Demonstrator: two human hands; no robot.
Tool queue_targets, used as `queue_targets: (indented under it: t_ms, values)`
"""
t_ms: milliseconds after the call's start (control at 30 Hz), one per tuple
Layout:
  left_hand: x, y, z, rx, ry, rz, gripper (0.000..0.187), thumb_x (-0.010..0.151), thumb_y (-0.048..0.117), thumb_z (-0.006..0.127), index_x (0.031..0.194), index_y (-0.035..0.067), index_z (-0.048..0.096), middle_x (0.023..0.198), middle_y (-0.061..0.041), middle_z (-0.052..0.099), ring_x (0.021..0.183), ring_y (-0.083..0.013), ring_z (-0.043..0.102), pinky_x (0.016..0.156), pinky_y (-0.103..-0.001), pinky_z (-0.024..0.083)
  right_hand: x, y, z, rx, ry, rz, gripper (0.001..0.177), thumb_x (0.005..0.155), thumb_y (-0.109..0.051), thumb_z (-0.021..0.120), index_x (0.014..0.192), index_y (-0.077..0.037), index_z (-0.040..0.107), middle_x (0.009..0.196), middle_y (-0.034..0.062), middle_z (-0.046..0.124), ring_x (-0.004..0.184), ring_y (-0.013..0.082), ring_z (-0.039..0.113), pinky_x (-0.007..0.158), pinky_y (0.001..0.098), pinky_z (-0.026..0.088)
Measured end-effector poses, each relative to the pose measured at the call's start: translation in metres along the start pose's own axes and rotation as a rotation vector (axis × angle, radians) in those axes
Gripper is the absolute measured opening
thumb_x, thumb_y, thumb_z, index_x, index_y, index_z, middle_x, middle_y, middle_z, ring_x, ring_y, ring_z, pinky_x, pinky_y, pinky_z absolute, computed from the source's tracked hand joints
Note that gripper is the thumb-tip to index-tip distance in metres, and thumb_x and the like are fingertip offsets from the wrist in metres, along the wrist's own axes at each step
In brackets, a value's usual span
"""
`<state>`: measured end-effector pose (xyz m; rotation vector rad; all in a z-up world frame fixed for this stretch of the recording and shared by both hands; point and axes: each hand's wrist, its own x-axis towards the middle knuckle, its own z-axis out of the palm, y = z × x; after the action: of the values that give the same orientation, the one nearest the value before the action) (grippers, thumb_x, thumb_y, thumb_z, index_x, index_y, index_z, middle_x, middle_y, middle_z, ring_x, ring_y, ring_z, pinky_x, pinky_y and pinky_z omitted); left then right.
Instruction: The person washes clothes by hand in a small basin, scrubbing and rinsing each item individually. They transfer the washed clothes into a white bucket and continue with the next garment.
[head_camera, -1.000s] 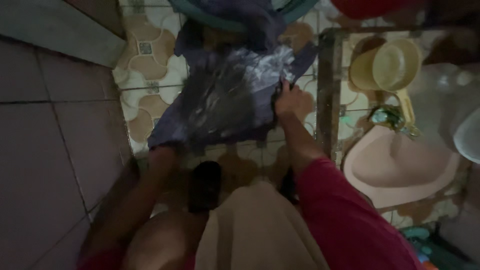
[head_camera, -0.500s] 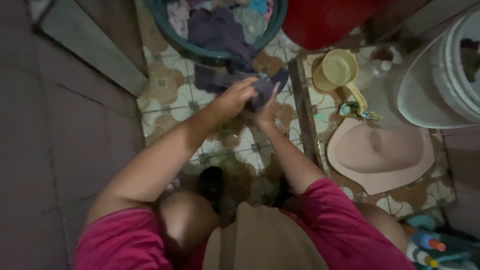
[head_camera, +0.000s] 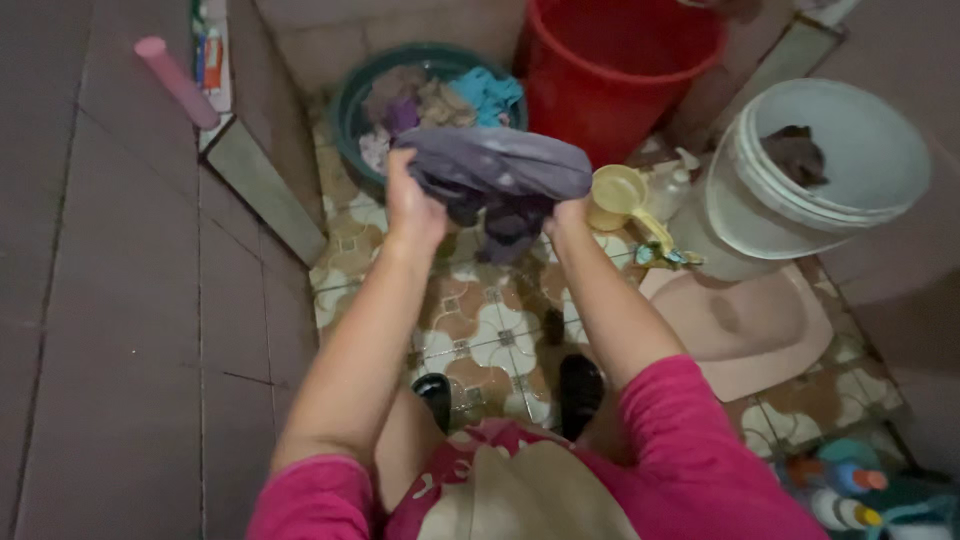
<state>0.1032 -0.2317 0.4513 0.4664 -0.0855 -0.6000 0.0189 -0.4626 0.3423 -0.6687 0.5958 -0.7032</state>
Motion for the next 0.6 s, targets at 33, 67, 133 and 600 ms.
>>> queue_targets:
  t_ms: [33,67,133,600]
  values:
    - [-0.004,0.000,0.003,-0.032,0.162,-0.131,0.054,0.091,0.046,0.054,0.125,0.005,0.063,0.126,-0.011,0.069,0.120,-0.0301,0.063,0.111,-0.046,0.045,-0.006,-0.015,0.009,0.028,0.036,-0.035,0.040,0.091,-0.032,0.067,0.124,-0.010,0.063,0.117,0.0100,0.074,0.105,0.0277,0.073,0.091,0.0463,0.061]
    - [-0.011,-0.002,0.005,-0.062,0.323,-0.263,0.060,0.089,0.054,0.051,0.127,0.008,0.062,0.126,-0.010,0.068,0.120,-0.0307,0.063,0.111,-0.048,0.044,-0.015,-0.026,0.019,0.045,-0.063,-0.070,0.039,0.094,-0.032,0.066,0.125,-0.009,0.063,0.119,0.0100,0.073,0.107,0.0272,0.072,0.094,0.0464,0.060]
    - [-0.035,-0.021,0.008,0.000,0.479,-0.458,0.071,0.088,0.069,0.044,0.135,0.016,0.056,0.130,-0.011,0.062,0.122,-0.0365,0.057,0.110,-0.060,0.035,-0.042,-0.042,0.030,0.064,-0.258,-0.136,0.035,0.101,-0.032,0.064,0.126,-0.007,0.063,0.122,0.0100,0.071,0.111,0.0262,0.070,0.098,0.0466,0.058]
    - [-0.002,-0.108,-0.034,0.030,-0.027,-0.400,0.051,0.092,0.038,0.050,0.123,0.000,0.067,0.128,-0.021,0.069,0.119,-0.0384,0.064,0.108,-0.056,0.048,-0.144,-0.087,0.022,0.178,-0.222,0.279,0.041,0.101,-0.040,0.049,0.122,-0.008,0.064,0.126,0.0101,0.069,0.114,0.0282,0.065,0.101,0.0477,0.053]
